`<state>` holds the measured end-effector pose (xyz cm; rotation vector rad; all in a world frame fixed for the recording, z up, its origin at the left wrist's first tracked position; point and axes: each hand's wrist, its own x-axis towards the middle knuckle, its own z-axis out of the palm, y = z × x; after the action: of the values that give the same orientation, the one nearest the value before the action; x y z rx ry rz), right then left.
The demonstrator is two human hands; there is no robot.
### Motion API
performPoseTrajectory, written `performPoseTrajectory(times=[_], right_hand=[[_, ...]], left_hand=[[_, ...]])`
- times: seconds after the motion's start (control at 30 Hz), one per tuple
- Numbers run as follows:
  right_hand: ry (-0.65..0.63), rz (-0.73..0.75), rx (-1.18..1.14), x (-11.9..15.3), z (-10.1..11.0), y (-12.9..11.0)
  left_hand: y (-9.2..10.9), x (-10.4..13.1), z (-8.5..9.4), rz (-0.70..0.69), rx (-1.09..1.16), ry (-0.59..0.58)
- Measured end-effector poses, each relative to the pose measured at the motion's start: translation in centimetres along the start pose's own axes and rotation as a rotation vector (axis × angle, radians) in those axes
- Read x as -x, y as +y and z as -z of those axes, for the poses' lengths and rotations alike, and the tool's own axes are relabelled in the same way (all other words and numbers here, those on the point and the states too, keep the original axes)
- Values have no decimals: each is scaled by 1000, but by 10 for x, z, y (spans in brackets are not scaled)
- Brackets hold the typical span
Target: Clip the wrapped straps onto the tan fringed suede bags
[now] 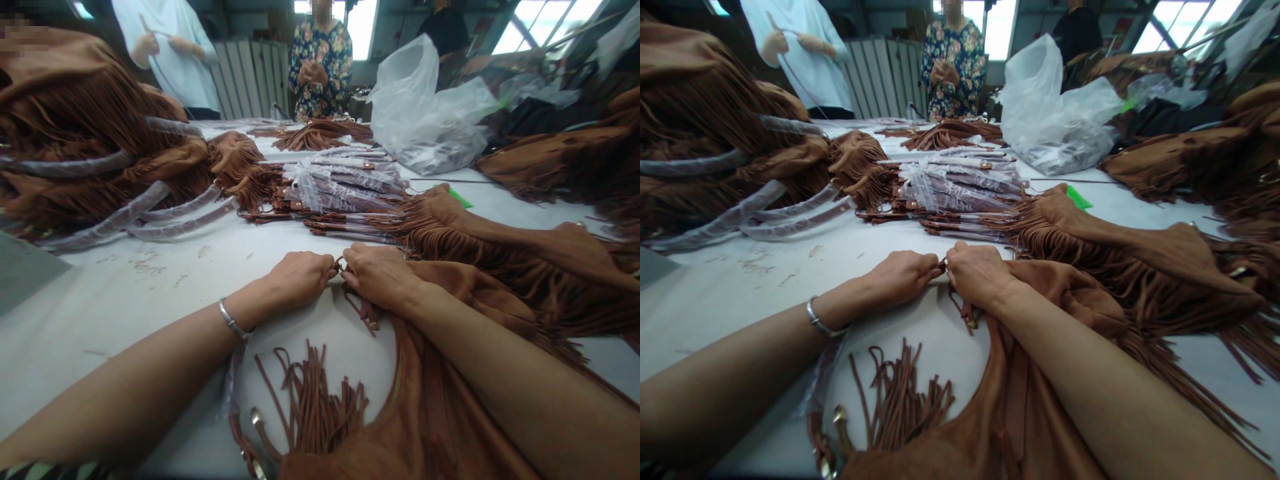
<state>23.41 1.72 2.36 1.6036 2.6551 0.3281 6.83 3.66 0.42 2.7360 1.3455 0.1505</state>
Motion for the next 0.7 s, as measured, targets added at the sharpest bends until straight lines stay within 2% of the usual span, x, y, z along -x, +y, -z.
performPoseTrajectory(times=[0.13, 0.3, 0.4, 0.47, 0.53, 0.6, 0.7], right_hand=[[15, 37, -20, 2, 0, 2], [89, -133, -2, 4, -2, -9], [56, -168, 10, -1, -3, -12], [2, -113, 10, -6, -3, -9], [-32, 6, 9, -9, -4, -3], [-33, 121, 8, -11, -4, 3], [-14, 171, 21, -10, -3, 3]], left_hand=[[-14, -2, 2, -62, 180, 5], [-24, -9, 3, -152, 394, -45], [-23, -11, 8, -185, 394, -87], [-20, -10, 14, -201, 336, -107], [-17, -9, 20, -217, 252, -109], [-16, -8, 27, -234, 183, -121], [-18, -7, 33, -258, 158, -166]])
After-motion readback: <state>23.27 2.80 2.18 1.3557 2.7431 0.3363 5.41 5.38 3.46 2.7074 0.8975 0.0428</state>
